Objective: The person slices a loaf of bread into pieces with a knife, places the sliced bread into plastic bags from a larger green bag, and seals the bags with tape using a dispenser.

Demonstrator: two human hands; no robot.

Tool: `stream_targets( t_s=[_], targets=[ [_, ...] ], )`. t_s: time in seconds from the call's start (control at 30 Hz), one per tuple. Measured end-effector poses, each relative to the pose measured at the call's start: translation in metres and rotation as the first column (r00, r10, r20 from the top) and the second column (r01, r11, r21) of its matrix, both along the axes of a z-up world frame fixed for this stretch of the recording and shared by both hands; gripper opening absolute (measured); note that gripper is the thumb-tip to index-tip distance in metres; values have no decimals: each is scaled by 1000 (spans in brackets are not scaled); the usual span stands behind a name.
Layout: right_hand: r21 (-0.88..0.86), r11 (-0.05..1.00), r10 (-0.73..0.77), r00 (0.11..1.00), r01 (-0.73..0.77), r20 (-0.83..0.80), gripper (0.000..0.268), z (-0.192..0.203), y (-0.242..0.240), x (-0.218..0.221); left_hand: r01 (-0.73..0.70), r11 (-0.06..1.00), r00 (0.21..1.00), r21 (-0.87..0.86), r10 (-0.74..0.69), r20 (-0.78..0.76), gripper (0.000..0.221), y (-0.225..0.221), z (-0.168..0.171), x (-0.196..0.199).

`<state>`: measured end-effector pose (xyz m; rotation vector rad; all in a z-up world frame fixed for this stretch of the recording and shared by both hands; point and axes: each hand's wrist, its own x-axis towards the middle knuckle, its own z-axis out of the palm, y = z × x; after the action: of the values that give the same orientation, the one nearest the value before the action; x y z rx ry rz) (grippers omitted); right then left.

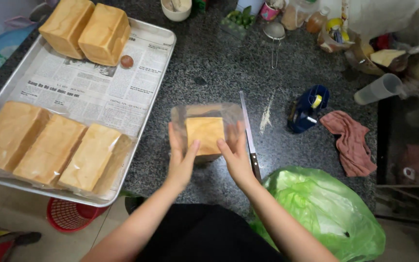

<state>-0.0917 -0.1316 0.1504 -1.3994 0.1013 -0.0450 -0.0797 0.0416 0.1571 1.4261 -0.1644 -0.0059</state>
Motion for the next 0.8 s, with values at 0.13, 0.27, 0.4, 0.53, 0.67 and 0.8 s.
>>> stream_targets(
  t_s=[0.13,0.27,0.4,0.53,0.67,0.8],
  targets=[
    [11,999,-35,997,35,67,85,14,21,8,-121,989,992,-85,117,-47,79,-21,3,3],
    [-128,985,-106,989,119,105,67,14,31,6,-179,984,984,-2,179,-19,68,-25,5,0],
    [-198,969,-121,984,145,128,59,22,35,-2,-180,983,984,37,180,-1,64,-25,17,-3],
    [-299,943,-88,976,146,198,60,41,35,-9,-184,978,983,102,182,24,65,-23,33,-7],
    [-656,728,41,942,200,333,57,59,35,-16,-171,976,981,137,156,114,65,-18,38,-11],
    [-878,434,198,929,202,312,53,70,36,-22,-150,981,982,127,134,130,63,-10,40,-12]
  ],
)
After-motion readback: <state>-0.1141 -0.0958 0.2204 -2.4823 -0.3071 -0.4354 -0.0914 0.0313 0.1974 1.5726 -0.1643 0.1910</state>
